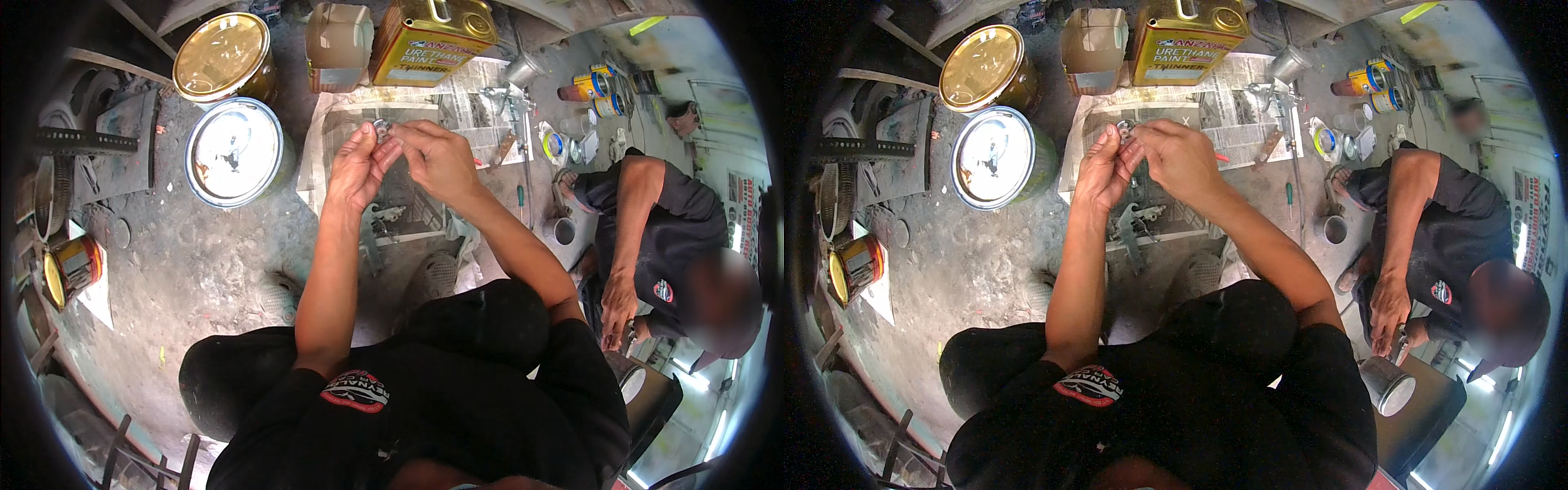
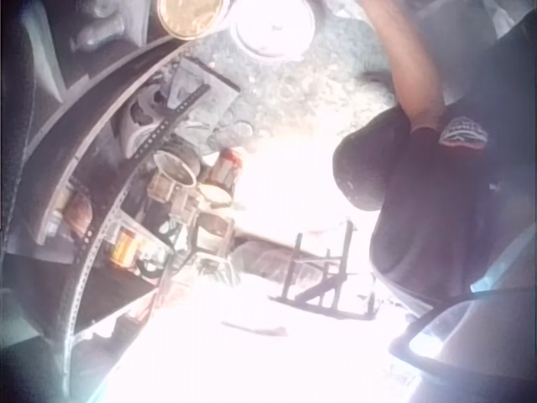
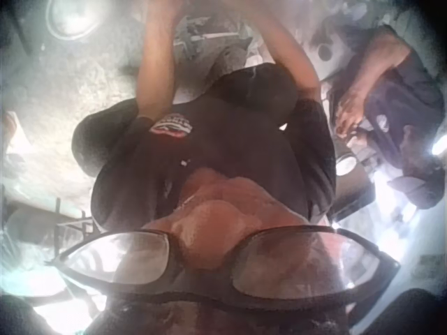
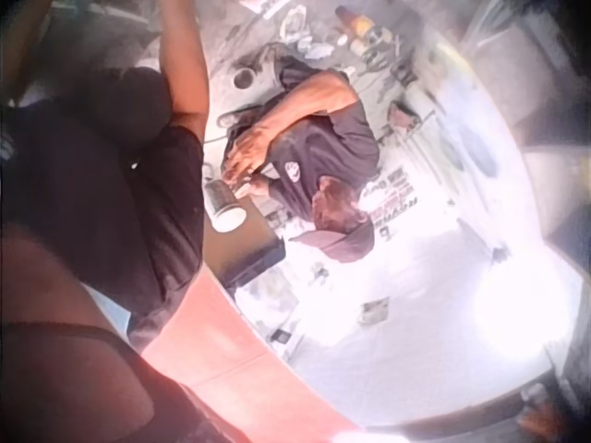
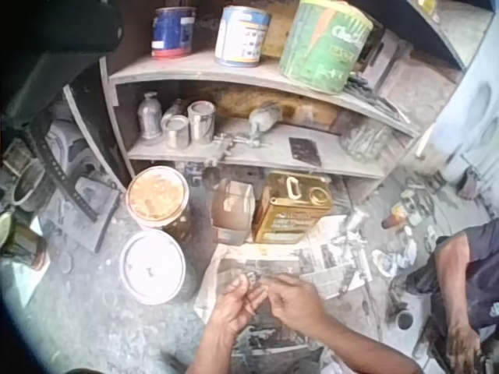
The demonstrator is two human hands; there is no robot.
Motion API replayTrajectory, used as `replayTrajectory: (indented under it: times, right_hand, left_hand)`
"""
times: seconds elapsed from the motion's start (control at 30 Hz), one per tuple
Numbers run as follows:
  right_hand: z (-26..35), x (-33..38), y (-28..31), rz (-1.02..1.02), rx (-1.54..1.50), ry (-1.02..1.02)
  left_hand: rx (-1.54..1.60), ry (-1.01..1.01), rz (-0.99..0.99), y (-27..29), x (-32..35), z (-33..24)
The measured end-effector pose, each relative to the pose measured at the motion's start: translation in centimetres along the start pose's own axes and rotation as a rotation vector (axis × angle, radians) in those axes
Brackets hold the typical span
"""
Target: The person sits on the floor and assembles a spray gun. They wipe small metal parts with a cloth, insert them into the gun body, and tighten components by hand. The person also handles a paint thinner can and a spray gun cup.
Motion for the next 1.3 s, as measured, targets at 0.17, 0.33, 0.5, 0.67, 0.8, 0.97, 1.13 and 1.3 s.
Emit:
replayTrajectory:
  times: [0.17, 0.33, 0.5, 0.67, 0.8, 0.97, 1.13, 1.3]
  right_hand:
    - [-0.1, -0.3, 0.0, 0.087, -0.029, 0.013]
    - [-1.3, -0.6, 0.4, -0.043, -0.016, -0.088]
    - [-1.3, -0.6, -0.6, 0.031, 0.057, -0.024]
    - [-1.2, -0.6, -1.0, -0.035, 0.112, 0.034]
    - [-1.2, -0.9, -0.6, 0.015, 0.184, 0.005]
    - [-1.0, -1.3, -0.6, -0.085, 0.203, -0.046]
    - [-1.3, -1.0, -0.8, 0.004, 0.185, -0.08]
    - [-1.3, -1.5, -0.5, 0.01, 0.168, -0.149]
  left_hand:
    - [-0.046, 0.024, -0.066, 0.7, -0.4, 0.3]
    - [-0.011, 0.037, -0.212, -0.7, 0.1, -0.2]
    - [-0.081, -0.02, -0.215, 0.2, -0.4, 0.5]
    - [-0.095, -0.047, -0.254, -0.5, -0.3, 0.9]
    - [-0.125, -0.023, -0.281, -1.5, 0.3, 0.9]
    - [-0.134, -0.016, -0.313, -1.8, 0.5, 1.1]
    - [-0.129, -0.03, -0.336, -0.8, 0.3, 0.9]
    - [-0.132, -0.027, -0.319, -1.8, 0.8, 0.9]
Point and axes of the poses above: each hand's wrist, its own x-axis away from the middle knuckle, its own y-axis out of the back of the hand, z = x × y, the point moved 4 cm from there along -x, towards the middle knuckle, and after that the axes turned 3 degrees about -x, right-handed, at the moved point
